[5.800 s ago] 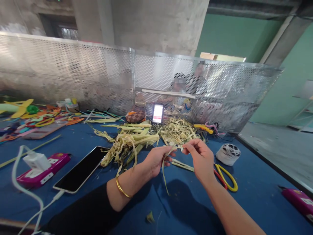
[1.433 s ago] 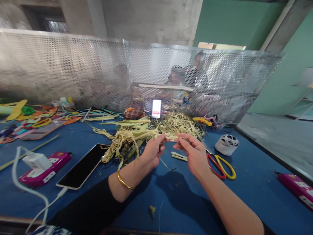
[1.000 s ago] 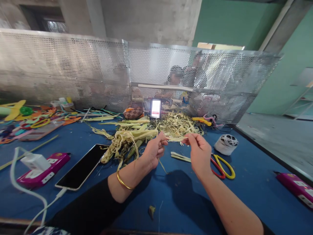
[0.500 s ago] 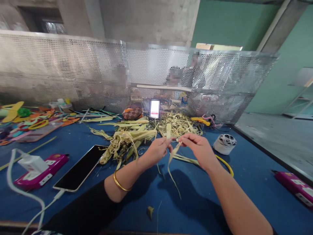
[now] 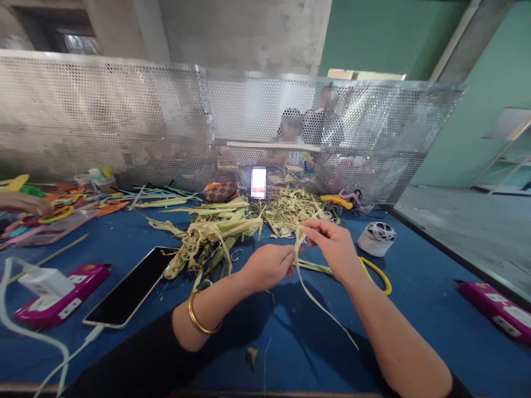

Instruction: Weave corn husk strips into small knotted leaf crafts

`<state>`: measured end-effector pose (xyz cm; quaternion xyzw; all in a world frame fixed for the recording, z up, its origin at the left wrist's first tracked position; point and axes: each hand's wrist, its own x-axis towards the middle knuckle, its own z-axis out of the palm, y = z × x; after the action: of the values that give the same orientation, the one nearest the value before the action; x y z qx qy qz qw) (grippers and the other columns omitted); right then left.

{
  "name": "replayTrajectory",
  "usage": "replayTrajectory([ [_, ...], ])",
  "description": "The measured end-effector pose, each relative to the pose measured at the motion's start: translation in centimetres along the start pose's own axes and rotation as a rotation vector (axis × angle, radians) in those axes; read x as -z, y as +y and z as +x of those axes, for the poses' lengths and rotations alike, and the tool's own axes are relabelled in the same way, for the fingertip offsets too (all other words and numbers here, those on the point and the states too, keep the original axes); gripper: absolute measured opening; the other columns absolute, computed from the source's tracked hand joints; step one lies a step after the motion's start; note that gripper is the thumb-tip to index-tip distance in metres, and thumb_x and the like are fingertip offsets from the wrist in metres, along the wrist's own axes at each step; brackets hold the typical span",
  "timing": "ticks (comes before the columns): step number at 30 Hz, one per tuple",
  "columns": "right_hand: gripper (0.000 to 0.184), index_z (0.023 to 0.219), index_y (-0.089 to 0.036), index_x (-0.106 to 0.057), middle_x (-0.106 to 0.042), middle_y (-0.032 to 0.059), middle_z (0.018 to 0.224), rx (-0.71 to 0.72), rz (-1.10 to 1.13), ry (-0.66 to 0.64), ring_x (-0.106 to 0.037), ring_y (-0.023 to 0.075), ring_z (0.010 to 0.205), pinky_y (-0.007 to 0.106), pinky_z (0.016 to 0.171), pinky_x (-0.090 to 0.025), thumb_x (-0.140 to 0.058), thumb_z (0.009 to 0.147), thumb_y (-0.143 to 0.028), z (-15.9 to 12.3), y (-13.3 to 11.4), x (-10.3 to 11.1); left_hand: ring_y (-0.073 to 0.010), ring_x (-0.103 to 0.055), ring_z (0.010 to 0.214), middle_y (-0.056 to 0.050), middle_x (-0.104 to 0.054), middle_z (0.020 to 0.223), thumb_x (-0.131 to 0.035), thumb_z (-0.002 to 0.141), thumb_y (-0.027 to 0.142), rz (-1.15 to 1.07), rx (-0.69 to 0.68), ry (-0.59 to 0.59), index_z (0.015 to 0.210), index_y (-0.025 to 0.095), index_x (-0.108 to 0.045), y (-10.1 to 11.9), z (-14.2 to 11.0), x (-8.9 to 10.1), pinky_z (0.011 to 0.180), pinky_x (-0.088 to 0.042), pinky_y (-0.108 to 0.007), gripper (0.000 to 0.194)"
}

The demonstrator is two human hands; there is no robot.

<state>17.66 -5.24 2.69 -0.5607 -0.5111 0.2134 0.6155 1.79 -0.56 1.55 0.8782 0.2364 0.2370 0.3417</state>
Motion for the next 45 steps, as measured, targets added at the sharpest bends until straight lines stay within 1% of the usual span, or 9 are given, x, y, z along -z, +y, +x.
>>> replayTrajectory([
  [10, 0.014, 0.071, -0.019, -0.059, -0.061, -0.0014, 0.062, 0.101, -0.195, 0.001, -0.055, 0.0151, 0.06, 0.03, 0.063, -0.042, -0.055, 0.076, -0.032, 0.2, 1.0, 0.2, -0.0178, -0.056, 0.064, -0.002, -0.062, 0.061, -0.049, 0.079, 0.025, -0.064, 0.06, 0.034, 0.054, 0.022, -0.058, 0.2, -0.1, 0.1, 0.062, -0.039, -0.022, 0.027],
  [14, 0.015, 0.075, -0.02, -0.056, -0.061, -0.0012, 0.06, 0.129, -0.201, -0.015, -0.056, 0.0156, 0.059, 0.03, 0.063, -0.043, -0.052, 0.081, -0.034, 0.1, 0.9, 0.1, -0.0158, -0.058, 0.059, -0.005, -0.067, 0.078, -0.047, 0.079, 0.035, -0.449, 0.191, -0.151, 0.069, 0.019, -0.064, 0.4, 0.3, 0.6, 0.053, -0.041, -0.023, 0.025],
  [17, 0.015, 0.075, -0.02, -0.056, -0.057, -0.0026, 0.056, 0.182, -0.208, 0.013, -0.054, 0.0149, 0.055, 0.028, 0.059, -0.043, -0.053, 0.081, -0.034, -0.3, 0.8, -0.2, -0.0191, -0.062, 0.064, -0.011, -0.067, 0.088, -0.041, 0.079, 0.056, -0.814, 0.296, -0.267, 0.087, 0.016, -0.066, 0.5, 0.5, 0.8, 0.052, -0.045, -0.027, 0.047],
  [20, 0.015, 0.076, -0.021, -0.057, -0.056, -0.0028, 0.057, 0.237, -0.268, 0.015, -0.053, 0.0143, 0.052, 0.027, 0.056, -0.041, -0.052, 0.082, -0.034, -0.9, 1.0, -0.7, -0.018, -0.062, 0.064, -0.01, -0.067, 0.077, -0.05, 0.074, 0.064, -0.876, 0.357, -0.155, 0.08, 0.014, -0.065, 0.5, 0.5, 0.3, 0.057, -0.047, -0.028, 0.053],
  [24, 0.015, 0.078, -0.022, -0.06, -0.065, 0.0014, 0.071, 0.28, -0.341, 0.016, -0.058, 0.0171, 0.065, 0.029, 0.062, -0.042, -0.053, 0.082, -0.034, -1.4, 1.5, -1.2, -0.0143, -0.06, 0.059, -0.004, -0.064, 0.062, -0.067, 0.069, 0.045, -0.905, 0.349, -0.022, 0.072, 0.013, -0.062, 0.6, 0.3, -0.7, 0.066, -0.049, -0.028, 0.033],
  [29, 0.016, 0.079, -0.02, -0.061, -0.062, -0.0006, 0.065, 0.161, -0.153, -0.01, -0.053, 0.0142, 0.056, 0.027, 0.056, -0.041, -0.061, 0.075, -0.036, -1.2, 1.1, -1.4, -0.0101, -0.055, 0.048, 0.002, -0.055, 0.055, -0.061, 0.075, 0.036, -0.859, 0.319, 0.039, 0.076, 0.014, -0.061, 0.8, 0.0, -0.7, 0.054, -0.046, -0.023, 0.022],
  [32, 0.024, 0.086, -0.018, -0.064, -0.055, -0.0044, 0.054, -0.005, 0.064, -0.112, -0.046, 0.0117, 0.049, 0.025, 0.049, -0.038, -0.065, 0.071, -0.037, -0.9, 0.6, -1.4, -0.0058, -0.043, 0.04, 0.004, -0.05, 0.054, -0.058, 0.076, 0.035, -0.794, 0.29, 0.046, 0.073, 0.014, -0.06, 0.9, 0.0, -0.4, 0.042, -0.034, -0.018, 0.021],
  [35, 0.02, 0.074, -0.017, -0.067, -0.052, -0.0046, 0.049, -0.068, 0.126, -0.172, -0.044, 0.0109, 0.049, 0.024, 0.05, -0.036, -0.066, 0.069, -0.036, -0.9, 0.6, -1.5, -0.0039, -0.033, 0.038, 0.004, -0.048, 0.053, -0.054, 0.078, 0.028, -0.787, 0.317, 0.032, 0.072, 0.014, -0.06, 1.2, 0.1, -0.3, 0.038, -0.022, -0.017, 0.017],
  [45, 0.024, 0.073, -0.017, -0.073, -0.062, -0.0009, 0.059, -0.134, 0.185, -0.09, -0.05, 0.0123, 0.055, 0.026, 0.055, -0.041, -0.072, 0.06, -0.037, -1.0, 0.5, -1.7, -0.0057, -0.029, 0.042, 0.001, -0.052, 0.051, -0.052, 0.08, 0.034, -0.782, 0.308, 0.106, 0.076, 0.012, -0.066, 1.2, 0.2, -0.6, 0.044, -0.021, -0.02, 0.026],
])
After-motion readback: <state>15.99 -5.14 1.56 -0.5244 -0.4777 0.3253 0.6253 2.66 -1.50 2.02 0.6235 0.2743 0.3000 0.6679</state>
